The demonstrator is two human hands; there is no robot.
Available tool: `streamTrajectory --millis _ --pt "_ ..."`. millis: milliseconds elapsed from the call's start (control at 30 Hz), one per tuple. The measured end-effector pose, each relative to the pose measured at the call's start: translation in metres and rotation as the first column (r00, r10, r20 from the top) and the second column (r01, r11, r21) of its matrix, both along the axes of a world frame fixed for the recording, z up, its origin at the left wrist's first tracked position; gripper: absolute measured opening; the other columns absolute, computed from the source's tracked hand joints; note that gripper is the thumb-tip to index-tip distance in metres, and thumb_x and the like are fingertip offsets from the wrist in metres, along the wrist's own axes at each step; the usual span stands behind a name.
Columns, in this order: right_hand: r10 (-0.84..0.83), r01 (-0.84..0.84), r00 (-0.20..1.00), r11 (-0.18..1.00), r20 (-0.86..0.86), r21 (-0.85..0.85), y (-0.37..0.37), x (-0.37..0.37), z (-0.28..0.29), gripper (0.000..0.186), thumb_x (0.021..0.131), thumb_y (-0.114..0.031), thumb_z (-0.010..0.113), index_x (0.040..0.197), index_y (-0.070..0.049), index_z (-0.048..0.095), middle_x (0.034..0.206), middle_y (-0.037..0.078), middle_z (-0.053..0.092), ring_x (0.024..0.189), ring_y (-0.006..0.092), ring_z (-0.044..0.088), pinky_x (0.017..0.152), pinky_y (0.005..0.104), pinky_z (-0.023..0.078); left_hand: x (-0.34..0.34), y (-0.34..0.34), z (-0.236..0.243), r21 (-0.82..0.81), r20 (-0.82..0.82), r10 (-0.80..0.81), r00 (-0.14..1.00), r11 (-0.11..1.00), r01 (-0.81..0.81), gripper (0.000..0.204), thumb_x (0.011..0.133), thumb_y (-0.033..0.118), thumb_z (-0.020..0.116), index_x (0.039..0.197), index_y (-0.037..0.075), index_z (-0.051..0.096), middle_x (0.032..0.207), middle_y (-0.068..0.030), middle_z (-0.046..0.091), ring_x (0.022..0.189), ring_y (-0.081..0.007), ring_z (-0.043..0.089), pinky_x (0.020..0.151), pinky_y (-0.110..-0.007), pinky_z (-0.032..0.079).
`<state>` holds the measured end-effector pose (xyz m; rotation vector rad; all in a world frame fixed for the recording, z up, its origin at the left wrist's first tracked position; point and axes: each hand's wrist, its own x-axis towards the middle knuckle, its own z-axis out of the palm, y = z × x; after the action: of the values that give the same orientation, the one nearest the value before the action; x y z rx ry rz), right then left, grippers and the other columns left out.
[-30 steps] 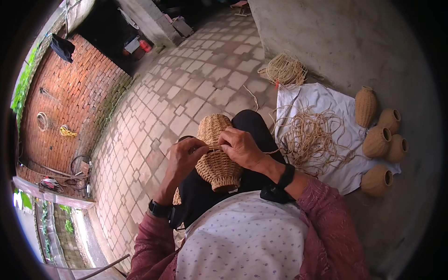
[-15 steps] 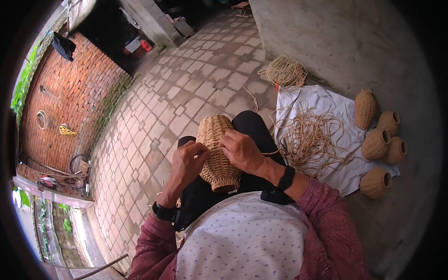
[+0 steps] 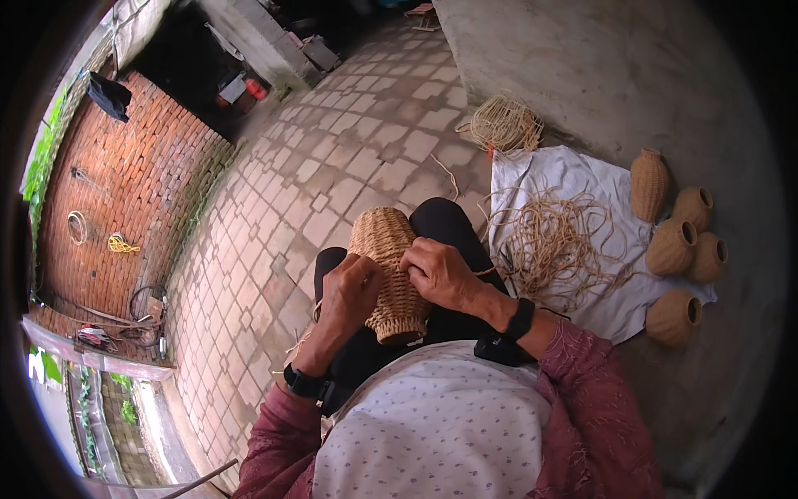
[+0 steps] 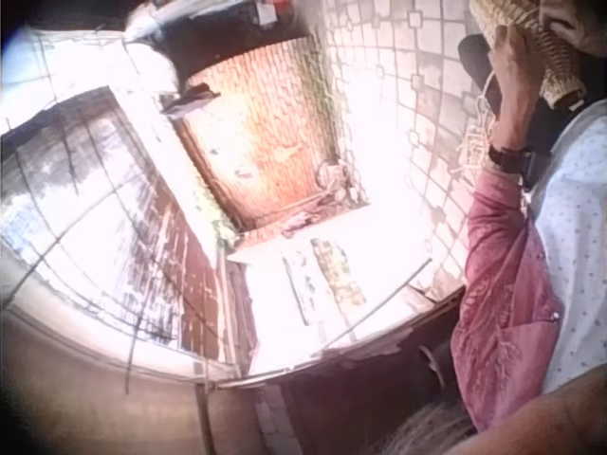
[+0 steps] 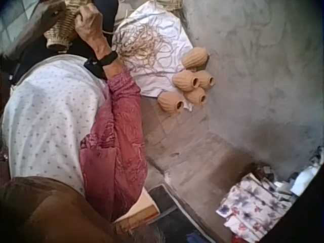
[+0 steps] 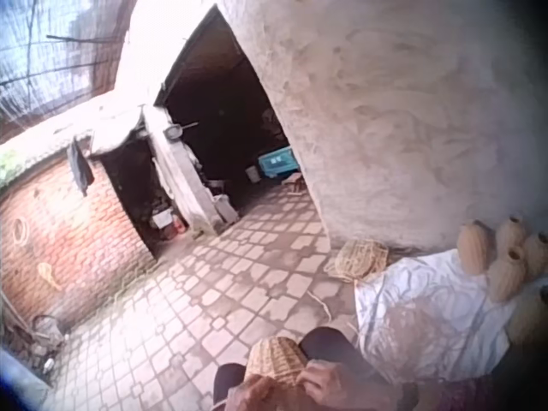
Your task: Weaving a basket using dried plant fibers or rope.
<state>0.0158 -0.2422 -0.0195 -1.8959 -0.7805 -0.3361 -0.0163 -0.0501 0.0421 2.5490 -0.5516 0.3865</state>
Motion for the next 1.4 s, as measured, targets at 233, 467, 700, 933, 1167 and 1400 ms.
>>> streamTrajectory --millis 233,467,700,933,1167,1400 --pt "-0.010 0.011 1.000 0.997 -0.012 0.076 -0.008 -0.002 -0.001 0.010 0.078 0.000 0.061 0.087 -0.003 0.063 0.084 0.012 0.059 0.083 0.0334 0.061 0.076 0.0421 0.051 -0.025 -0.002 -0.023 -0.056 0.188 0.061 0.980 0.997 -0.051 0.009 0.081 0.002 0.069 0.088 0.007 0.066 0.081 -0.0091 0.058 0.068 -0.0279 0.063 0.058 -0.037 0.051" --pt "-0.074 0.090 0.987 0.990 0.143 -0.111 -0.005 0.030 -0.006 0.013 0.077 -0.004 0.067 0.087 -0.004 0.058 0.087 0.011 0.058 0.085 0.0313 0.059 0.075 0.0412 0.049 -0.026 -0.002 -0.025 -0.051 0.184 0.067 0.981 0.997 -0.059 0.015 0.081 0.001 0.070 0.093 0.008 0.067 0.080 -0.0078 0.058 0.069 -0.0265 0.063 0.058 -0.036 0.052" --pt "-0.071 0.087 0.989 0.988 0.129 -0.124 -0.003 0.048 -0.008 0.012 0.078 -0.007 0.066 0.081 -0.005 0.054 0.080 0.010 0.058 0.080 0.0308 0.060 0.072 0.0423 0.050 -0.024 -0.004 -0.023 -0.061 0.175 0.065 0.982 0.997 -0.055 0.016 0.081 0.000 0.070 0.094 0.008 0.067 0.083 -0.0081 0.059 0.069 -0.0271 0.064 0.057 -0.036 0.051" --pt "0.012 -0.011 0.997 1.000 -0.074 0.025 -0.012 0.020 0.001 0.005 0.077 -0.004 0.062 0.080 -0.004 0.058 0.078 0.009 0.058 0.080 0.0301 0.061 0.072 0.0412 0.050 -0.013 -0.007 -0.020 -0.042 0.208 0.072 0.975 0.997 -0.065 0.011 0.079 0.000 0.070 0.086 0.006 0.063 0.082 -0.0094 0.061 0.070 -0.0280 0.065 0.058 -0.037 0.051" --pt "0.075 -0.076 0.997 0.997 0.037 0.033 -0.009 0.009 -0.009 0.009 0.076 -0.001 0.062 0.084 -0.004 0.064 0.081 0.011 0.059 0.083 0.0310 0.061 0.075 0.0409 0.051 -0.001 -0.014 -0.012 -0.024 0.052 0.006 0.999 1.000 -0.004 0.011 0.077 -0.001 0.069 0.081 0.005 0.061 0.074 -0.0116 0.063 0.063 -0.0298 0.064 0.056 -0.037 0.050" --pt "0.032 -0.032 0.996 0.999 0.084 -0.001 -0.003 0.009 -0.009 0.006 0.080 -0.004 0.065 0.085 -0.002 0.062 0.083 0.013 0.059 0.083 0.0329 0.061 0.074 0.0417 0.051 0.003 -0.027 -0.013 0.036 0.085 0.095 0.992 0.995 -0.098 0.009 0.082 0.004 0.064 0.091 0.006 0.064 0.070 -0.0144 0.065 0.061 -0.0299 0.066 0.057 -0.038 0.051"
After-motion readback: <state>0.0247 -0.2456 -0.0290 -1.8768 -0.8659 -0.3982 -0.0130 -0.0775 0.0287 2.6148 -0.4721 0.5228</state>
